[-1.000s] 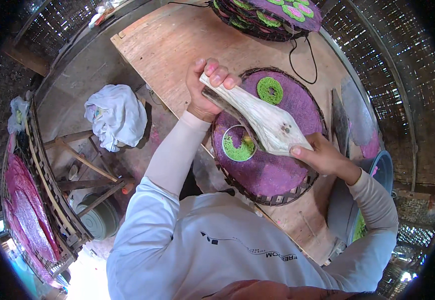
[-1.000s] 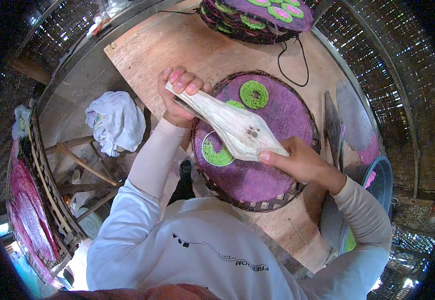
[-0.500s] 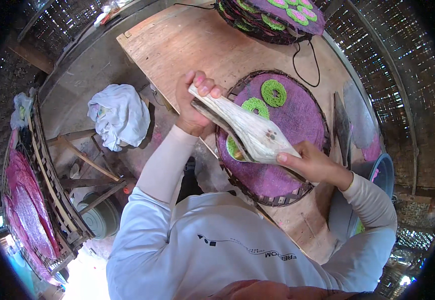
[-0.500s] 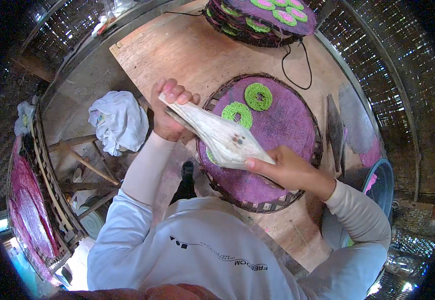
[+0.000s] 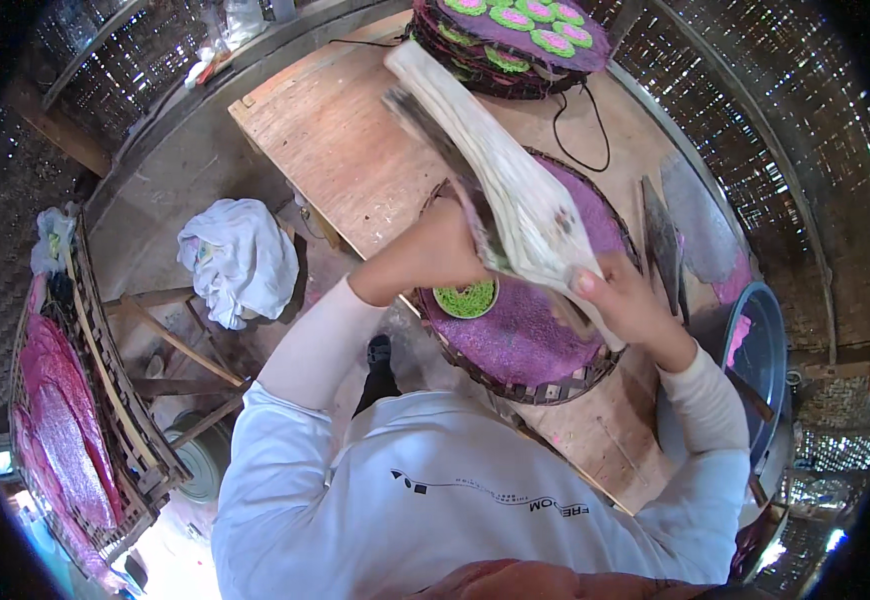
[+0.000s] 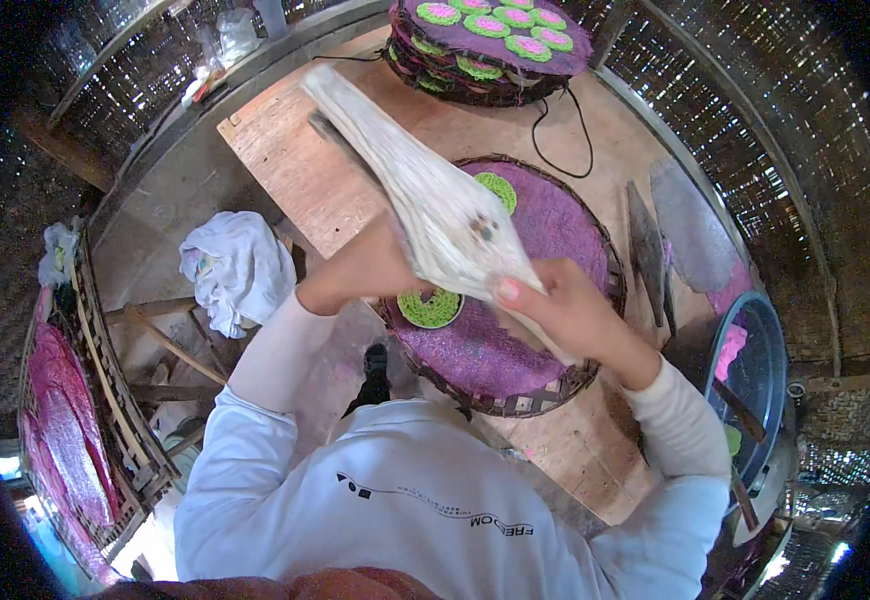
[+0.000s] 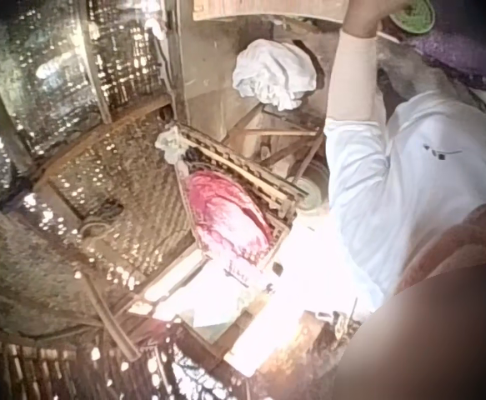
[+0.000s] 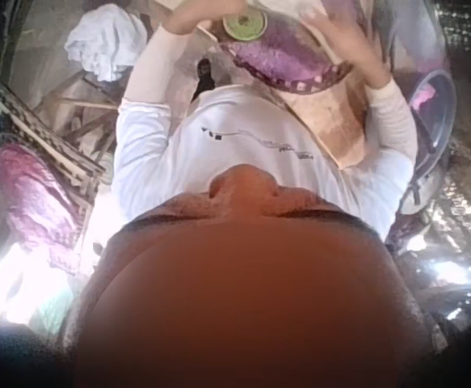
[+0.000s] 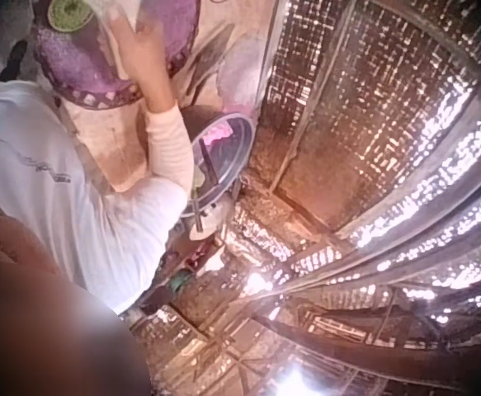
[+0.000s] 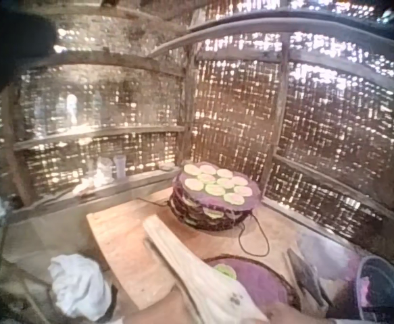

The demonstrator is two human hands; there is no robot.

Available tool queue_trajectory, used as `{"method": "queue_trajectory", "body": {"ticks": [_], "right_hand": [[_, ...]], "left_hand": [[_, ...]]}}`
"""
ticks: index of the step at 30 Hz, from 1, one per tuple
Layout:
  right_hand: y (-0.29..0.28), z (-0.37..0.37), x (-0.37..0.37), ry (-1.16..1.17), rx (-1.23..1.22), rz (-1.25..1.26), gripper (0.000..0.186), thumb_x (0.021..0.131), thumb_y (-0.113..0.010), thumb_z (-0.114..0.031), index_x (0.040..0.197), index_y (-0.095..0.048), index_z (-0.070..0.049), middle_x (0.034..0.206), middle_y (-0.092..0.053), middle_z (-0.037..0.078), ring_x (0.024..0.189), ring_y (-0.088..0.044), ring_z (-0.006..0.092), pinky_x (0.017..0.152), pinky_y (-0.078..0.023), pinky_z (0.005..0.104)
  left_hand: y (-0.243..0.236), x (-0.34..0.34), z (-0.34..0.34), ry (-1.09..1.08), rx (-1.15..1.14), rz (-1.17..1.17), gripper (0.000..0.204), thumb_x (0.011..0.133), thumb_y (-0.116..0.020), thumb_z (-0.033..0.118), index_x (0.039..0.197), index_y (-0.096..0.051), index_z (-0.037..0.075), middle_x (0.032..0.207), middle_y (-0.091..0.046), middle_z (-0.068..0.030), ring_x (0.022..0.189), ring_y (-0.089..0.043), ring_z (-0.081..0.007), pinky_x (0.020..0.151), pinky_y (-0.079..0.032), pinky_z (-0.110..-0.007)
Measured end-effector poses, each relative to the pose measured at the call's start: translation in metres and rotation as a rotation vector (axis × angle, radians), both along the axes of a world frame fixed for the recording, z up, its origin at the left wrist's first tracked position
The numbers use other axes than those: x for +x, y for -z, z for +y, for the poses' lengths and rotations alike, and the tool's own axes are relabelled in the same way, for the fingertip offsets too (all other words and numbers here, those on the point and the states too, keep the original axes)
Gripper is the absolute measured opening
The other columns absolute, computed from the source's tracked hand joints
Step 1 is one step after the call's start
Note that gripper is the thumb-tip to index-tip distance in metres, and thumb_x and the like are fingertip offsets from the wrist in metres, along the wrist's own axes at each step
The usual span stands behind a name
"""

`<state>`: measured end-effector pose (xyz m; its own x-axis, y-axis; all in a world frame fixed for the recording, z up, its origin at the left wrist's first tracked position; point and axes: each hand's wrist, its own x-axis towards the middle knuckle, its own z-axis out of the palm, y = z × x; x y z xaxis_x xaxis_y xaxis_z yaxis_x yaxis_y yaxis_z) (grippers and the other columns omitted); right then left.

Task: The person uses a wooden mold and a cylindrical metal ring to form green and pink dough into ring-shaped decorative cakes on a woven tray. They repeatedly scoop dough, press it into the mold, and release the shaped pieces onto the tray.

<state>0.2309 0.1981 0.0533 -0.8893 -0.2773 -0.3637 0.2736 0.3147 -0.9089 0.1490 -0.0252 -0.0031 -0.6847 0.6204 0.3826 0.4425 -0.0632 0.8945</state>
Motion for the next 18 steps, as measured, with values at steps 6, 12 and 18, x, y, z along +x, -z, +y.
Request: {"method": "queue_trajectory", "body": {"ticks": [6, 12, 18], "right_hand": [[0.092, -0.013, -0.032, -0.334, 0.045, 0.481, 0.054, 0.078, -0.06, -0.036, 0.117, -0.045, -0.002, 0.109, -0.051, 0.011, 0.101, -0.047, 0.0219, 0.085, -0.037, 0.0338], [0.095, -0.038, -0.036, -0.663, 0.739, 0.849, 0.098, 0.058, -0.075, -0.035, 0.136, -0.023, -0.008, 0.129, -0.039, 0.014, 0.124, -0.031, 0.0291, 0.105, -0.013, 0.0497], [0.094, -0.038, -0.04, -0.66, 0.652, 0.877, 0.097, 0.058, -0.076, -0.033, 0.136, -0.024, -0.008, 0.125, -0.044, 0.014, 0.124, -0.032, 0.0279, 0.106, -0.009, 0.0508]], "left_hand": [[-0.002, 0.02, -0.033, -0.537, 0.145, 0.067, 0.038, 0.064, -0.073, 0.016, 0.094, -0.058, -0.002, 0.091, -0.063, -0.0101, 0.085, -0.061, -0.0205, 0.078, -0.047, -0.031], [0.008, 0.046, -0.084, -0.735, 0.45, -0.264, 0.026, 0.065, -0.066, 0.001, 0.089, -0.058, 0.0, 0.08, -0.06, -0.0054, 0.067, -0.057, -0.0141, 0.06, -0.047, -0.026], [0.014, 0.059, -0.101, -0.804, 0.473, -0.328, 0.026, 0.064, -0.062, -0.006, 0.088, -0.056, 0.0, 0.077, -0.059, -0.0048, 0.064, -0.055, -0.0123, 0.055, -0.044, -0.024]]}}
